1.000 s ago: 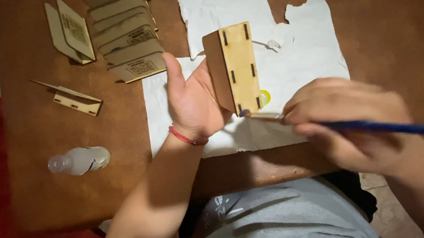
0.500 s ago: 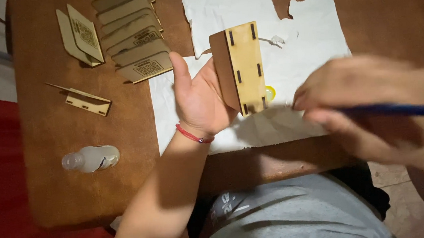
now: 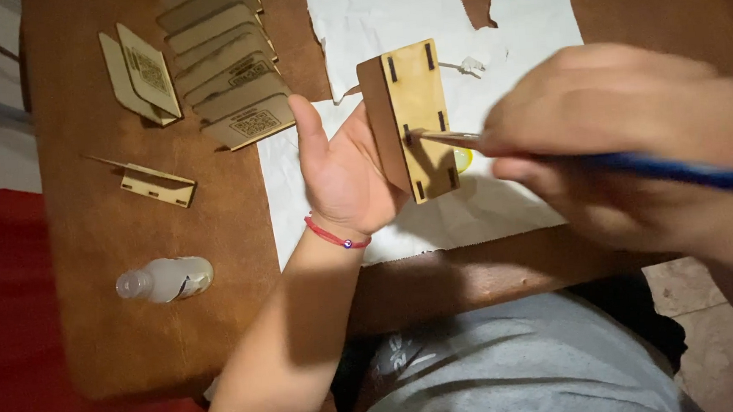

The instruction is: Applying a yellow liquid to the edges of laser-cut wooden pieces using a brush and then stacking the pieces together on a table.

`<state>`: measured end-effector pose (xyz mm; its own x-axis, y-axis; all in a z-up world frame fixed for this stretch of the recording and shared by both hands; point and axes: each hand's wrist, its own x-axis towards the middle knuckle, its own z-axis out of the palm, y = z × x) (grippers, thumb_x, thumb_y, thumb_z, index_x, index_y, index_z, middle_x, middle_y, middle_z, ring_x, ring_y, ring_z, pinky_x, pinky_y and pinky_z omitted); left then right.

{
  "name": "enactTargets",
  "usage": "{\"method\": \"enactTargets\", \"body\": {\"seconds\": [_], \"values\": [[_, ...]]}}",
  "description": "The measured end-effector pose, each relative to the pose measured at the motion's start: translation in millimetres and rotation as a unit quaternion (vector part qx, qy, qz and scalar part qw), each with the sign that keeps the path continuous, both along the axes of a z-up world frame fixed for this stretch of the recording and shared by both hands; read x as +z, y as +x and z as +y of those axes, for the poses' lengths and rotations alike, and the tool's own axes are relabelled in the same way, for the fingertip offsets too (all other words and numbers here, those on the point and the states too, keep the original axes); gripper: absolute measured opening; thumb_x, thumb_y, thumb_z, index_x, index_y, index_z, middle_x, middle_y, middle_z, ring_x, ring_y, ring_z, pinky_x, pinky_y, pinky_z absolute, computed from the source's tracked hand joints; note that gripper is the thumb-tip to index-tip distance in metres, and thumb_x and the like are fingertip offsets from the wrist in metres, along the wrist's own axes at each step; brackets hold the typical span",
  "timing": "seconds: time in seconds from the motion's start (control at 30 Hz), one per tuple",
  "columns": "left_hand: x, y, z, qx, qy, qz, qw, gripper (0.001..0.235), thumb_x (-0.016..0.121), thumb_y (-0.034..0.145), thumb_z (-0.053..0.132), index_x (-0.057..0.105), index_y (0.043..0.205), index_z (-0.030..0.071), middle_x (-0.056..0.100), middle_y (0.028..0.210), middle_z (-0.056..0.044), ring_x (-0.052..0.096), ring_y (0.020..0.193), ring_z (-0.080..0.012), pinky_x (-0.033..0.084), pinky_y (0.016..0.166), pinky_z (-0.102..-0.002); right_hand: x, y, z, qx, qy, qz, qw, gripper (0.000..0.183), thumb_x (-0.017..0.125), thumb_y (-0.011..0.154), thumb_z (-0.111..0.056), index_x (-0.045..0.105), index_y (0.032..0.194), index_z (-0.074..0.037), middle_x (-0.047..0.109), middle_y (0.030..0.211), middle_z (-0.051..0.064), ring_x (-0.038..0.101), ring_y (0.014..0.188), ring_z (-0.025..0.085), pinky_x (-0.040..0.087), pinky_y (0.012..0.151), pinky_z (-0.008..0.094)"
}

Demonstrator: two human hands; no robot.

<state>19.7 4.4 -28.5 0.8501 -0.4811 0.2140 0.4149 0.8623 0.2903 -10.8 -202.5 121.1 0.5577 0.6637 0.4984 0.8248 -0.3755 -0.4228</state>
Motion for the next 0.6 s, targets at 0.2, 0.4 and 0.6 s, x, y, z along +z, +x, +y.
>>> {"method": "enactTargets", "body": {"seconds": [0.2, 0.4, 0.6], "values": [[-2, 1, 0, 0.008, 0.009, 0.004, 1.0, 0.095, 0.039, 0.092, 0.079, 0.053, 0.142, 0.0, 0.062, 0.137, -0.019, 0.059, 0.128, -0.034, 0.048, 0.107, -0.053, 1, -7, 5, 0.139, 0.014, 0.106, 0.984, 0.017, 0.053, 0.092, -0.014, 0.064, 0.085, -0.003, 0.066, 0.077, 0.006, 0.063, 0.065, 0.024, 0.053, 0.063, 0.033], [-3, 0, 1, 0.004, 0.01, 0.01, 1.0, 0.09, 0.041, 0.092, 0.079, 0.057, 0.138, 0.004, 0.064, 0.134, -0.018, 0.061, 0.124, -0.0364, 0.047, 0.105, -0.056, 0, -4, -18, -0.006, 0.004, 0.001, 1.0, 0.017, 0.058, 0.09, -0.009, 0.067, 0.089, 0.005, 0.069, 0.086, 0.017, 0.07, 0.082, 0.032, 0.054, 0.078, 0.041], [2, -2, 2, -0.011, 0.039, 0.01, 0.999, 0.091, 0.037, 0.089, 0.082, 0.058, 0.135, 0.007, 0.065, 0.128, -0.016, 0.062, 0.113, -0.041, 0.049, 0.079, -0.069, -20, -9, -16, 0.098, -0.012, 0.006, 0.995, 0.023, 0.046, 0.095, -0.014, 0.065, 0.092, -0.003, 0.068, 0.086, 0.008, 0.066, 0.075, 0.026, 0.053, 0.066, 0.034]]}}
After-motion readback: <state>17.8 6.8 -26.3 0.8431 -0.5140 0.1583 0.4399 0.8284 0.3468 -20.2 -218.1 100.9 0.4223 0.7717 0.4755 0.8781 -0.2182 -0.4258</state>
